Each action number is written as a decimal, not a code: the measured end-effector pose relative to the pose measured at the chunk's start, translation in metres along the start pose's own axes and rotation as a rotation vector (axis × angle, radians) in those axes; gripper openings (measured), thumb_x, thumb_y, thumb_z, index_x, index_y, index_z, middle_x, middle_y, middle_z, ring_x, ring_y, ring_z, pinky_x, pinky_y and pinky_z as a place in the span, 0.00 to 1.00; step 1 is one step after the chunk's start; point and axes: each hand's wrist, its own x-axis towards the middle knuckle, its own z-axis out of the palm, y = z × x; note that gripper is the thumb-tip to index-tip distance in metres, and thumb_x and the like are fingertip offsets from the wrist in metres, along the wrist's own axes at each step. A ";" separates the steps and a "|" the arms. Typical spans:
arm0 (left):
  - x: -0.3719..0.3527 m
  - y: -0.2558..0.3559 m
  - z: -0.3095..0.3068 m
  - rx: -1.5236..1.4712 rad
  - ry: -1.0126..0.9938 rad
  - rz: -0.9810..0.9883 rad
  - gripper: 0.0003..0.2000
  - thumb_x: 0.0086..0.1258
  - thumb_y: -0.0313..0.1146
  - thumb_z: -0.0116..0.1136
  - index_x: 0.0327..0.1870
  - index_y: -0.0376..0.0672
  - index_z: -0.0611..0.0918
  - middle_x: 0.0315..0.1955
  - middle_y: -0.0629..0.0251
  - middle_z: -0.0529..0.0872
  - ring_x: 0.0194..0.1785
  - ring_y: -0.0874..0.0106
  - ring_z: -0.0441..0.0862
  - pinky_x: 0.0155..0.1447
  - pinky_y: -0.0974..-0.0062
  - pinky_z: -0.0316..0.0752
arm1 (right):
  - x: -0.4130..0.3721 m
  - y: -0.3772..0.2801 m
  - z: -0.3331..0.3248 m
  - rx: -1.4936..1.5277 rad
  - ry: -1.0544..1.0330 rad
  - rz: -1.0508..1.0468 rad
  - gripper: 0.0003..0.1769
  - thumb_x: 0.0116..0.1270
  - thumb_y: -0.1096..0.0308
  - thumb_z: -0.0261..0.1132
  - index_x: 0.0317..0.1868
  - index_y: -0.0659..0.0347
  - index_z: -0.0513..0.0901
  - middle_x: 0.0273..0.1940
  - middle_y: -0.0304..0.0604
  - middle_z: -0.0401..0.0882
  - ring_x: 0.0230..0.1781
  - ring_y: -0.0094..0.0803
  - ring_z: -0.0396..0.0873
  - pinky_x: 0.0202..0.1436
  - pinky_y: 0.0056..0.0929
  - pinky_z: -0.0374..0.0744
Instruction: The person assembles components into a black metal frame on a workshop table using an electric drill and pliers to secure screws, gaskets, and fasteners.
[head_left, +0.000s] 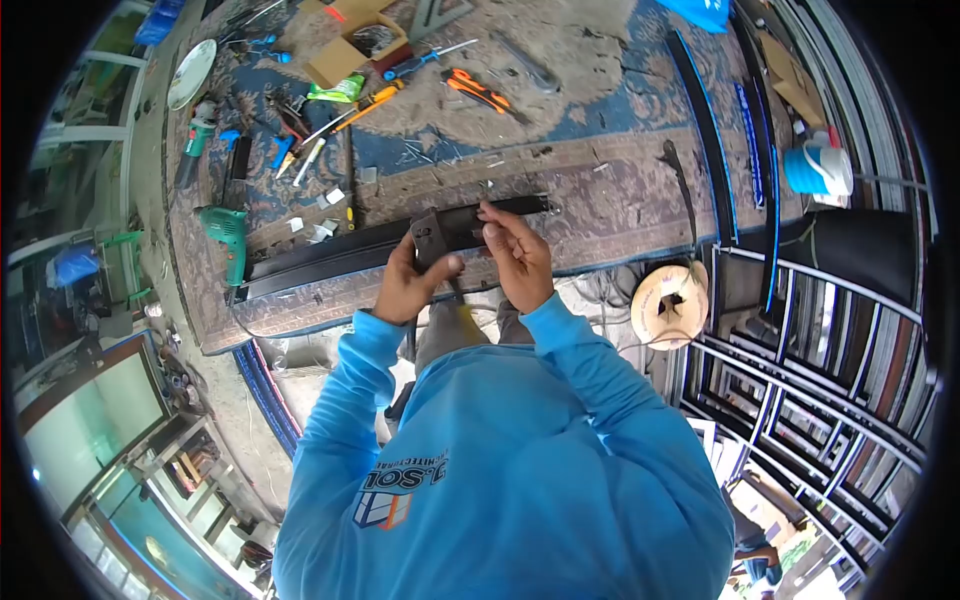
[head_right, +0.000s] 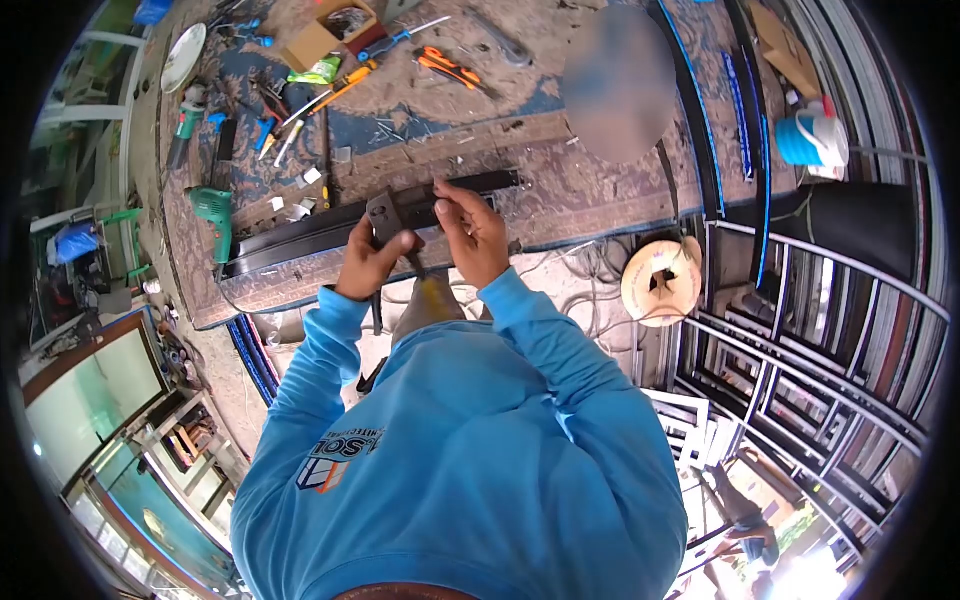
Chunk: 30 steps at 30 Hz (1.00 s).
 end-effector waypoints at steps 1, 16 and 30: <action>0.006 -0.018 0.002 0.060 0.061 -0.046 0.26 0.65 0.34 0.73 0.60 0.34 0.74 0.38 0.56 0.89 0.39 0.63 0.89 0.45 0.65 0.82 | -0.009 0.018 -0.014 -0.024 -0.017 0.040 0.17 0.75 0.69 0.66 0.61 0.61 0.80 0.55 0.44 0.84 0.45 0.23 0.83 0.44 0.22 0.81; 0.037 -0.077 0.067 1.040 -0.028 0.024 0.23 0.70 0.41 0.62 0.53 0.33 0.68 0.32 0.35 0.86 0.38 0.38 0.85 0.41 0.45 0.80 | -0.016 0.123 -0.100 -0.543 0.022 0.131 0.28 0.60 0.69 0.72 0.62 0.63 0.79 0.39 0.48 0.88 0.41 0.43 0.87 0.49 0.38 0.83; 0.022 -0.099 0.078 1.147 0.070 0.018 0.28 0.70 0.45 0.63 0.58 0.32 0.66 0.31 0.36 0.86 0.35 0.37 0.85 0.37 0.43 0.79 | -0.008 0.159 -0.109 -0.429 -0.033 0.196 0.25 0.66 0.72 0.68 0.64 0.66 0.78 0.40 0.43 0.88 0.39 0.29 0.86 0.45 0.31 0.84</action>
